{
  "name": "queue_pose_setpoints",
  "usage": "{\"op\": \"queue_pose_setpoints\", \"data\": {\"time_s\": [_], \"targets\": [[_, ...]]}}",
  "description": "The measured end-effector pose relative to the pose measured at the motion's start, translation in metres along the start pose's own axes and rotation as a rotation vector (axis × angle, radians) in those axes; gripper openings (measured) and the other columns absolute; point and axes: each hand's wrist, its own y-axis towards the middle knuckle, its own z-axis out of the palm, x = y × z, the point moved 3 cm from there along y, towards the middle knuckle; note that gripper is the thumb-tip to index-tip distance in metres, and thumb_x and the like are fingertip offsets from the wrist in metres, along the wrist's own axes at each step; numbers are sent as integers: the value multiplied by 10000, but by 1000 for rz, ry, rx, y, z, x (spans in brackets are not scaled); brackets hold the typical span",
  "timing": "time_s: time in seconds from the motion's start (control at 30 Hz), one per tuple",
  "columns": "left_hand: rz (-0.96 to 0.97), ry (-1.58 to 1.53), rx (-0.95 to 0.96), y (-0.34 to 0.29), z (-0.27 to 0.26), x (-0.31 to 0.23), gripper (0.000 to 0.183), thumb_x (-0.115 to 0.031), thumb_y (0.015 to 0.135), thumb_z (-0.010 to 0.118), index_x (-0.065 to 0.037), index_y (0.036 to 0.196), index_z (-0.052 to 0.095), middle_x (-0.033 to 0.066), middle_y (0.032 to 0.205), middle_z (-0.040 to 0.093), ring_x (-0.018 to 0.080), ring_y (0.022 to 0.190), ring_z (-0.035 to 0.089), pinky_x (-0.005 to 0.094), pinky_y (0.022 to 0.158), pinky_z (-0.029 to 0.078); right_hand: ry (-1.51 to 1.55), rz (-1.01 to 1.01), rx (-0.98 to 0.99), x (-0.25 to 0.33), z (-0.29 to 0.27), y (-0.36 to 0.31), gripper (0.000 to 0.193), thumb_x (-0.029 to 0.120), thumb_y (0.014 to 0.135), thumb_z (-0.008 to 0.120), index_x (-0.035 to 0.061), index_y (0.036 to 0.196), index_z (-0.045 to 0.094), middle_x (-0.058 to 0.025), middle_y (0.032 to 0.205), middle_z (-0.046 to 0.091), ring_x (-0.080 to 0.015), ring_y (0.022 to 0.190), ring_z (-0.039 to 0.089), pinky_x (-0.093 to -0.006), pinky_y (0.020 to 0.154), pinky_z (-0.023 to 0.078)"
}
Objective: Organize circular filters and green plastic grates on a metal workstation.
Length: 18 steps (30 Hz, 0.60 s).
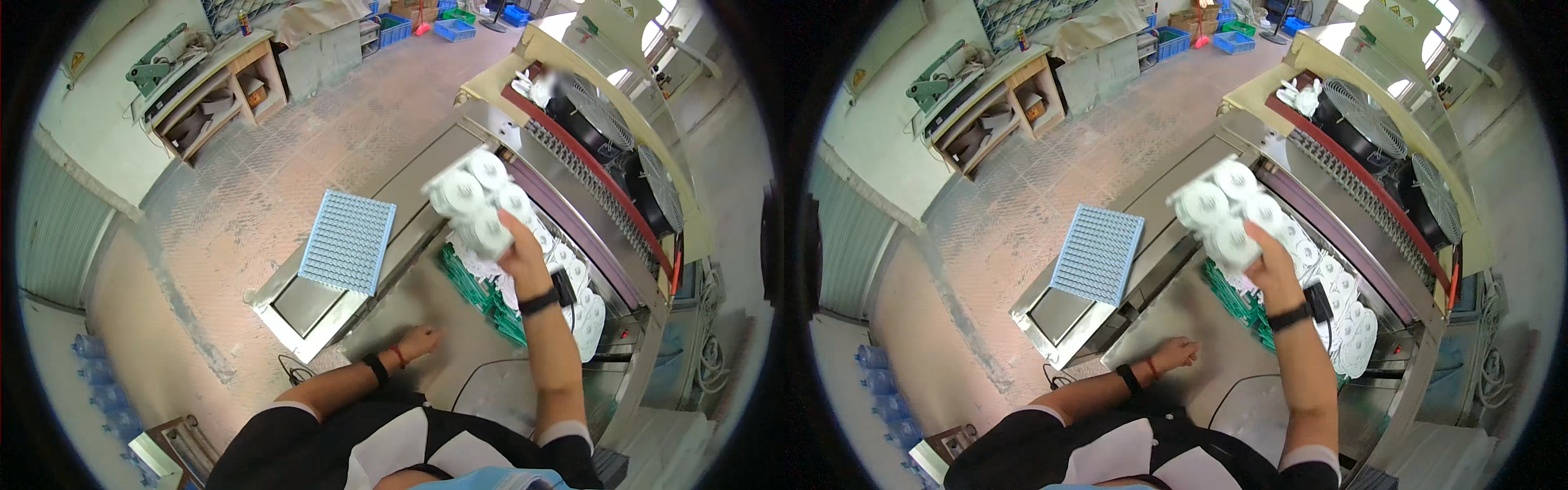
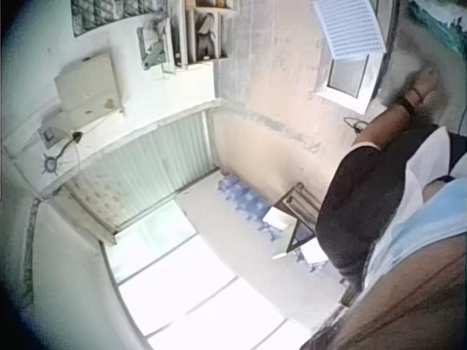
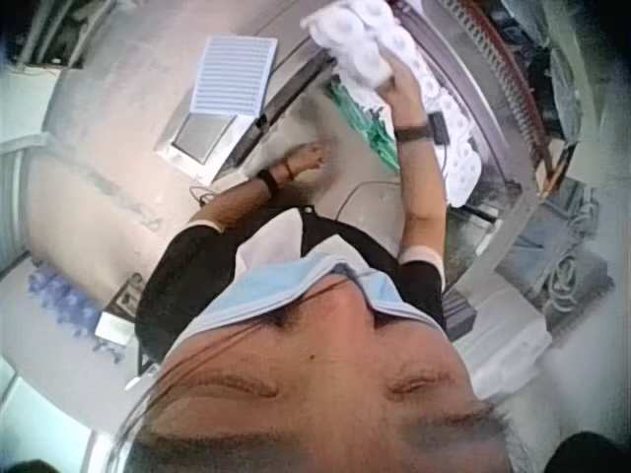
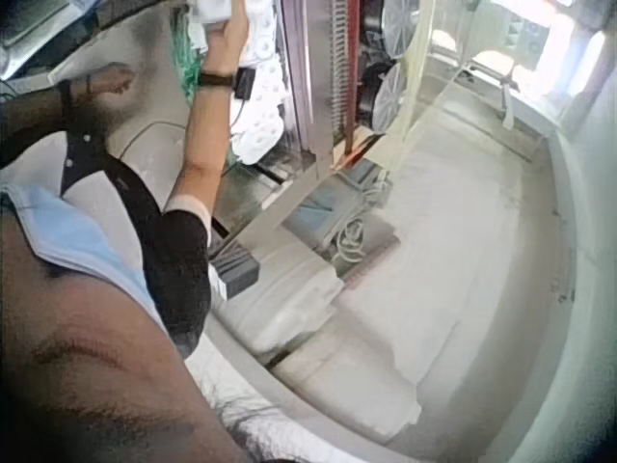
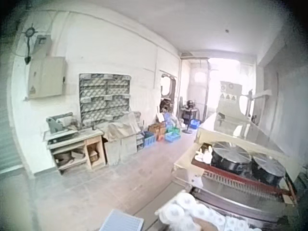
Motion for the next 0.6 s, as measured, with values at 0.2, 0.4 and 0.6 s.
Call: {"op": "queue_pose_setpoints", "data": {"time_s": [0.2, 0.4, 0.6], "targets": [[30, -75, 12, -17, -5, -15, 360, -364, 892, 543, -9, 910, 598, 35, 739, 584, 106, 634, 547, 244, 596, 478, -241, 243, -8, 0, 40, 93, 465, 201, 779, 704, 51, 1175, 510, -121, 1111, 609, -269, 956, 629, -487, 771, 528], [-30, -193, -4, -3, -24, 1, 273, -279, 887, 536, -12, 869, 591, 64, 735, 601, 142, 627, 581, 263, 567, 480, -878, 423, 223, 21, 51, 85, 627, 595, 762, 618, 34, 1041, 581, -157, 808, 658, -220, 627, 657, -314, 505, 541], [-117, -280, 76, 24, -22, 3, 225, -247, 909, 514, -46, 813, 549, 42, 694, 560, 118, 586, 542, 247, 544, 435, -1075, -122, -354, 57, -45, -20, 474, 423, 833, 618, -41, 742, 644, -91, 605, 622, -146, 497, 603, -237, 449, 489]]}}
